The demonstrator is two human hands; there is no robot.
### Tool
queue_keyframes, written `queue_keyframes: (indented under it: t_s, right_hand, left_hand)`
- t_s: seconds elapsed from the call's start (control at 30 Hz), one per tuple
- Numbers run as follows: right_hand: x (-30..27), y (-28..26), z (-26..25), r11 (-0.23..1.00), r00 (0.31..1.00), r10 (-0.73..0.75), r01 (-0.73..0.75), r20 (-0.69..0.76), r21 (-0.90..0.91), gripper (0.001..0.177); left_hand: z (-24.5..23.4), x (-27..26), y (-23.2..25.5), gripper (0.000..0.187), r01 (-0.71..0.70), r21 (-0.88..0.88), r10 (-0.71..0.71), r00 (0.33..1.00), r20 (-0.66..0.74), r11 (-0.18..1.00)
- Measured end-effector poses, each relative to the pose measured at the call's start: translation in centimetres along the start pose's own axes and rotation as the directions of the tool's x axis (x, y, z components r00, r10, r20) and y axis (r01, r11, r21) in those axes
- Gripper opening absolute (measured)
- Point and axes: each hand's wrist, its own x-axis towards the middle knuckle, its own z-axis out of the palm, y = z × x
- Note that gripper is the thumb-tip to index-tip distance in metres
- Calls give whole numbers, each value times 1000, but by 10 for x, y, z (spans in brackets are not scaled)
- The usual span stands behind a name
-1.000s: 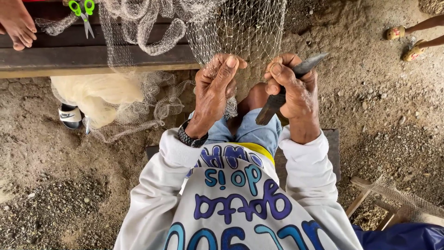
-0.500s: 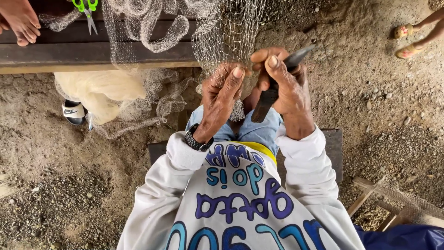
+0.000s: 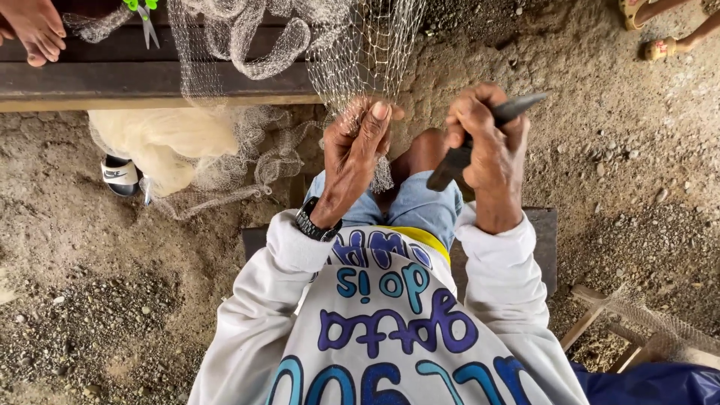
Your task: Repairing a fishing net by weaving mesh with a shuttle and cutting thread with a knife.
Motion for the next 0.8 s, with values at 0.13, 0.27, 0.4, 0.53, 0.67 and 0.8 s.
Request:
queue_keyframes:
  t_s: [0.13, 0.27, 0.4, 0.53, 0.67, 0.8]
  right_hand:
    - [-25, 2, -38, 980, 994, 99, -107, -53, -166, 24]
    - [-75, 48, -101, 824, 934, 237, -338, -266, -454, 32]
    - [-159, 99, -142, 698, 836, 279, -514, -473, -498, 28]
    - [-251, 162, -199, 427, 688, 261, -711, -677, -558, 26]
    - [-279, 165, -193, 293, 469, 414, -880, -780, -373, 31]
    - [-275, 158, -178, 589, 478, 568, -804, -670, -74, 24]
  left_hand:
    - [-4, 1, 0, 24, -9, 2, 9, 1000, 2, 1000]
    - [-5, 3, 12, 25, -30, 36, 31, 999, -21, 999]
    - [-15, 8, 2, 26, -68, 47, 70, 997, -32, 997]
    - [-22, 13, -2, 21, -34, -2, 34, 999, 16, 999]
    - [-17, 14, 19, 26, 79, 68, -77, 996, -33, 995]
    - [-22, 17, 28, 20, 37, 107, -42, 998, 46, 994]
